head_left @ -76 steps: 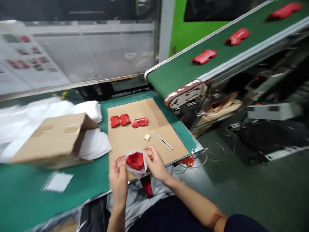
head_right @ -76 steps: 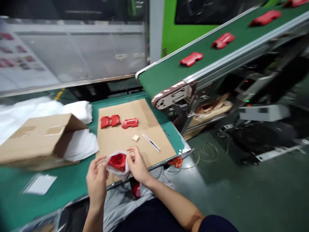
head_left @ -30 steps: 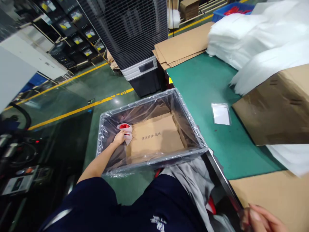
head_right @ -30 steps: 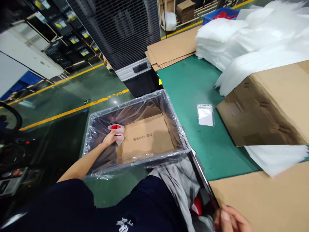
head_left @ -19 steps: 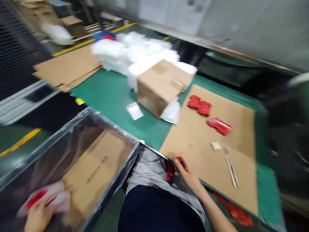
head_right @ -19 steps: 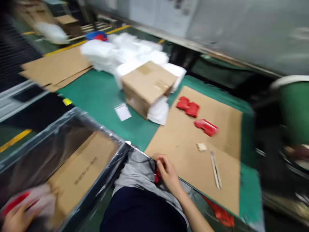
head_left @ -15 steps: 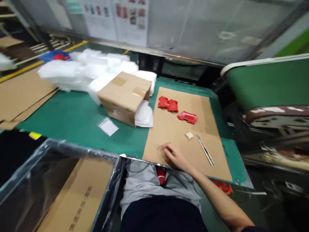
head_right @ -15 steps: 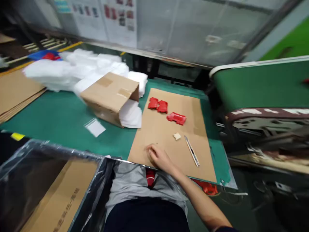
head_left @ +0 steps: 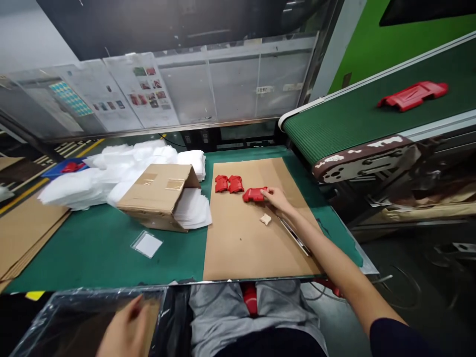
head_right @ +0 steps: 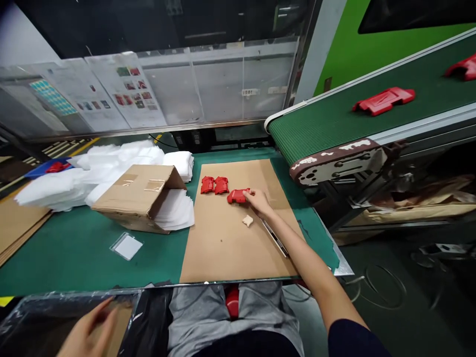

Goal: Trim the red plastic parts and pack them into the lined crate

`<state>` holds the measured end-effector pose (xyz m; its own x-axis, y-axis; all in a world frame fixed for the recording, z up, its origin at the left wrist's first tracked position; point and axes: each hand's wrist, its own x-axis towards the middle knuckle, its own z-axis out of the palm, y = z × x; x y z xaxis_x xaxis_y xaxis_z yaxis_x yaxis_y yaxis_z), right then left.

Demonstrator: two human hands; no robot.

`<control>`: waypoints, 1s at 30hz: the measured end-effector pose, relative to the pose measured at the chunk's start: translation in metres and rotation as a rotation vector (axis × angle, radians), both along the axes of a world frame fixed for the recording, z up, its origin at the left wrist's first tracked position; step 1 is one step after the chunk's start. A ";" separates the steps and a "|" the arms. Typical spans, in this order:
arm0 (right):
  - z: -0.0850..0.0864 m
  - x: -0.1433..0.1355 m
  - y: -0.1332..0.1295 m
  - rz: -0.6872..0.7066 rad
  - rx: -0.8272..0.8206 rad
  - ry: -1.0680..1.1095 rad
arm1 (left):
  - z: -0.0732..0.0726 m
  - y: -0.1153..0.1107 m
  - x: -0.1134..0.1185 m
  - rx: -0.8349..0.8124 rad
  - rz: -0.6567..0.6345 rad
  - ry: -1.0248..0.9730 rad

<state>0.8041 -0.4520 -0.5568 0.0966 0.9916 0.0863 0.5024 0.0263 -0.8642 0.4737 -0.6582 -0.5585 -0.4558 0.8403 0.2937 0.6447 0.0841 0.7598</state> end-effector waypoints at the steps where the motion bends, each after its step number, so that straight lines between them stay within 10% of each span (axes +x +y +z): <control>1: 0.003 -0.004 -0.013 0.031 0.030 0.028 | 0.001 0.000 0.013 0.019 -0.039 0.037; 10: 0.012 0.003 -0.151 0.744 0.237 -0.062 | -0.016 0.039 0.150 -0.079 -0.726 0.273; 12: 0.006 0.017 -0.144 0.723 0.178 -0.116 | -0.023 0.030 0.148 -0.117 -0.697 0.174; 19: -0.037 0.029 -0.090 -0.168 -0.071 -0.627 | -0.021 0.000 0.116 -0.175 -0.314 -0.467; 25: -0.042 0.004 -0.111 -0.109 -0.089 -0.476 | 0.002 -0.001 0.114 -0.098 -0.101 -1.189; 30: 0.001 -0.019 -0.177 0.376 0.323 -0.271 | 0.005 -0.001 0.121 0.047 -0.081 -1.355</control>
